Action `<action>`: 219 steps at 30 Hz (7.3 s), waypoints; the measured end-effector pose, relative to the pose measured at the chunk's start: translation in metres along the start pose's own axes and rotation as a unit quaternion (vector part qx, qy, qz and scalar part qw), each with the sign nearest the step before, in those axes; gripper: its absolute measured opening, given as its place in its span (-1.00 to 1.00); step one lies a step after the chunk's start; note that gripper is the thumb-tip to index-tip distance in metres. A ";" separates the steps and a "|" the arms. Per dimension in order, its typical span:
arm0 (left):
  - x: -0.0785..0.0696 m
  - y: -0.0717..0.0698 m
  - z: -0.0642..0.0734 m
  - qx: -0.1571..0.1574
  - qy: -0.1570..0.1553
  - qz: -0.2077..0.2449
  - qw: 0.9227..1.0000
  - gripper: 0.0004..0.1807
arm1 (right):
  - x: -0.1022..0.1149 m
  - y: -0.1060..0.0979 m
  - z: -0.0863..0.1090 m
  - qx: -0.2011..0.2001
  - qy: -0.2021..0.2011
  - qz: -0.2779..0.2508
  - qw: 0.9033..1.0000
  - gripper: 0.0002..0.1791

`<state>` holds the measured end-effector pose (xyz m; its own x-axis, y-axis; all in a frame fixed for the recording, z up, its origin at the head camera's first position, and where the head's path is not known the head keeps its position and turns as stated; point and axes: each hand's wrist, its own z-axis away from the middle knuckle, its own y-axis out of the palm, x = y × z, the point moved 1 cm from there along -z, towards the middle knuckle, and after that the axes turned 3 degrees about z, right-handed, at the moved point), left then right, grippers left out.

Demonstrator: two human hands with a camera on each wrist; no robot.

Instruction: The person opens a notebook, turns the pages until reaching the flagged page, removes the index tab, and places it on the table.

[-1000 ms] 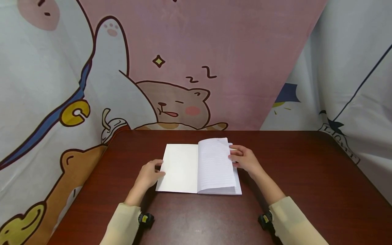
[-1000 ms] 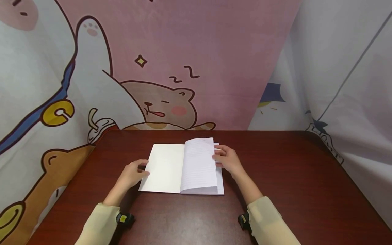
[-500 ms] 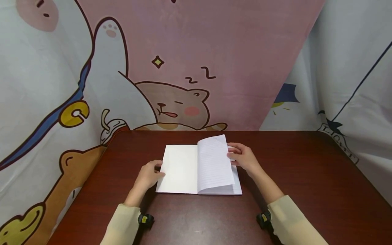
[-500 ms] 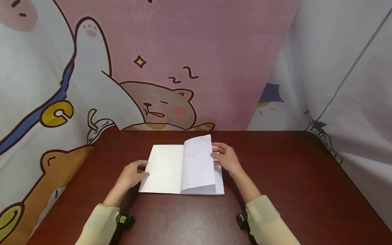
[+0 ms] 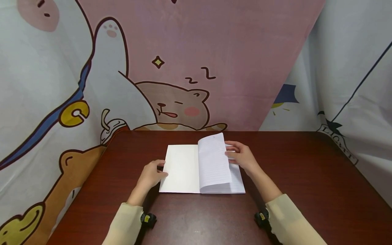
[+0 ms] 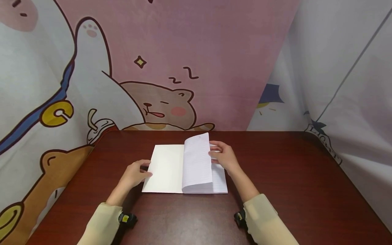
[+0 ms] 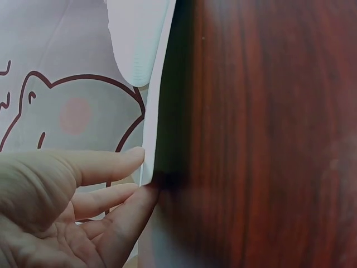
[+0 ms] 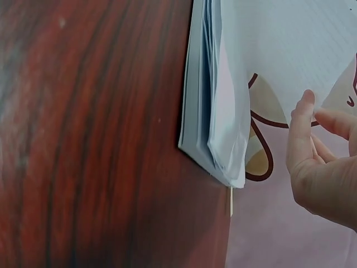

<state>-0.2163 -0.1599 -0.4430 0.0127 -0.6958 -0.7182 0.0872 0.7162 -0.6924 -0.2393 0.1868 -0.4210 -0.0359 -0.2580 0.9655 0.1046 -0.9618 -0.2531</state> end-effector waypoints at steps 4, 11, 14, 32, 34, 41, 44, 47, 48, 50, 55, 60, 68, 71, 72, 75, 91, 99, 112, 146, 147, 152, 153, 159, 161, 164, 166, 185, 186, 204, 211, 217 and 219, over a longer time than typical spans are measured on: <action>0.000 0.000 0.000 0.000 -0.004 0.004 1.000 -0.46 | 0.002 0.004 -0.001 0.000 -0.001 -0.008 1.000 -0.45; 0.000 -0.001 0.000 0.004 -0.009 0.012 1.000 -0.45 | 0.010 0.012 -0.001 0.005 -0.011 -0.021 1.000 -0.46; -0.001 -0.001 -0.001 0.005 -0.011 0.014 1.000 -0.45 | 0.015 0.016 -0.001 0.010 -0.018 -0.032 0.999 -0.46; 0.002 0.002 0.004 -0.006 -0.008 0.053 0.999 -0.51 | 0.023 0.041 0.002 0.039 -0.010 -0.095 0.995 -0.48; 0.003 0.001 0.005 -0.007 -0.009 0.061 0.998 -0.52 | 0.024 0.044 0.002 0.043 -0.013 -0.109 0.993 -0.48; 0.010 0.002 0.010 0.004 -0.004 0.092 0.996 -0.55 | 0.019 0.053 0.007 0.058 -0.017 -0.128 0.990 -0.52; 0.010 -0.001 0.010 0.004 0.005 0.109 0.994 -0.55 | 0.018 0.056 0.009 0.060 -0.010 -0.121 0.991 -0.52; 0.009 -0.003 0.008 0.000 0.009 0.126 0.992 -0.57 | 0.017 0.059 0.010 0.081 0.000 -0.106 0.991 -0.49; 0.008 -0.003 0.008 0.000 0.011 0.129 0.992 -0.57 | 0.016 0.060 0.011 0.090 0.006 -0.100 0.991 -0.48; 0.009 -0.004 0.009 0.002 0.020 0.133 0.991 -0.58 | 0.015 0.062 0.012 0.110 0.015 -0.085 0.990 -0.45; 0.010 -0.006 0.011 0.004 0.030 0.147 0.989 -0.57 | 0.009 0.068 0.016 0.159 0.022 -0.045 0.986 -0.43; 0.008 -0.006 0.011 0.002 0.025 0.154 0.988 -0.59 | 0.005 0.073 0.020 0.216 0.011 0.017 0.976 -0.46; 0.006 -0.004 0.013 -0.005 0.018 0.138 0.990 -0.66 | 0.005 0.075 0.026 0.233 -0.037 0.132 0.963 -0.49; 0.008 -0.003 0.014 -0.009 0.014 0.114 0.993 -0.74 | 0.004 0.075 0.027 0.232 -0.050 0.169 0.957 -0.52; 0.008 -0.002 0.015 -0.011 0.014 0.107 0.994 -0.77 | 0.004 0.074 0.027 0.234 -0.052 0.176 0.955 -0.52; 0.010 -0.001 0.015 -0.012 0.012 0.094 0.995 -0.80 | 0.003 0.074 0.026 0.231 -0.058 0.189 0.953 -0.53; 0.009 -0.001 0.011 -0.006 -0.010 0.086 0.996 -0.85 | 0.002 0.073 0.023 0.214 -0.072 0.200 0.953 -0.56; 0.011 0.004 0.006 0.003 -0.026 0.096 0.995 -0.83 | -0.005 0.066 0.018 0.205 -0.051 0.103 0.972 -0.56; 0.013 0.005 0.000 0.034 -0.044 0.133 0.990 -0.71 | -0.022 -0.011 0.003 -0.002 0.020 0.175 0.984 -0.46; 0.016 0.006 -0.004 0.038 -0.037 0.176 0.983 -0.70 | -0.038 -0.036 -0.005 0.047 0.061 0.174 0.982 -0.36; 0.016 0.006 -0.004 0.039 -0.037 0.176 0.983 -0.70 | -0.039 -0.036 -0.005 0.049 0.064 0.170 0.982 -0.37; 0.018 0.005 -0.002 0.037 -0.045 0.178 0.982 -0.71 | -0.039 -0.034 -0.002 0.060 0.074 0.157 0.983 -0.37; 0.018 0.005 -0.002 0.036 -0.045 0.180 0.982 -0.71 | -0.039 -0.033 -0.002 0.061 0.073 0.156 0.983 -0.38; 0.019 0.006 -0.002 0.035 -0.036 0.193 0.980 -0.71 | -0.037 -0.034 -0.001 0.060 0.071 0.157 0.983 -0.43; 0.020 0.006 -0.002 0.034 -0.038 0.193 0.980 -0.71 | -0.038 -0.034 0.000 0.063 0.073 0.153 0.984 -0.44; 0.021 0.007 -0.001 0.034 -0.040 0.196 0.979 -0.71 | -0.039 -0.033 0.000 0.065 0.075 0.142 0.985 -0.45; 0.020 0.006 0.000 0.035 -0.035 0.195 0.980 -0.71 | -0.040 -0.032 -0.001 0.062 0.072 0.132 0.987 -0.46; 0.021 0.005 0.001 0.032 -0.030 0.195 0.980 -0.71 | -0.024 -0.019 -0.001 -0.009 0.025 0.031 0.999 -0.45; 0.021 0.005 0.001 0.033 -0.031 0.195 0.980 -0.72 | -0.024 -0.019 -0.001 -0.010 0.025 0.021 0.999 -0.44; 0.022 0.005 0.001 0.033 -0.031 0.192 0.980 -0.71 | -0.009 -0.016 0.005 -0.023 0.022 -0.023 0.999 -0.40; 0.019 0.005 0.000 0.035 -0.030 0.198 0.979 -0.62 | -0.004 -0.013 0.005 -0.020 0.022 -0.039 0.999 -0.43; 0.019 0.004 0.001 0.038 -0.025 0.185 0.982 -0.45 | 0.000 -0.009 0.008 -0.010 0.013 -0.046 0.999 -0.44; 0.019 0.003 0.002 0.039 -0.026 0.180 0.983 -0.43 | 0.002 -0.007 0.010 -0.008 0.009 -0.045 0.999 -0.44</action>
<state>-0.2140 -0.1709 -0.4590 0.1067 -0.4008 -0.9100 0.1434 0.9118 -0.3848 -0.2305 0.1941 -0.4170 -0.0632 -0.1723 0.9830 0.0834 -0.9825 -0.1668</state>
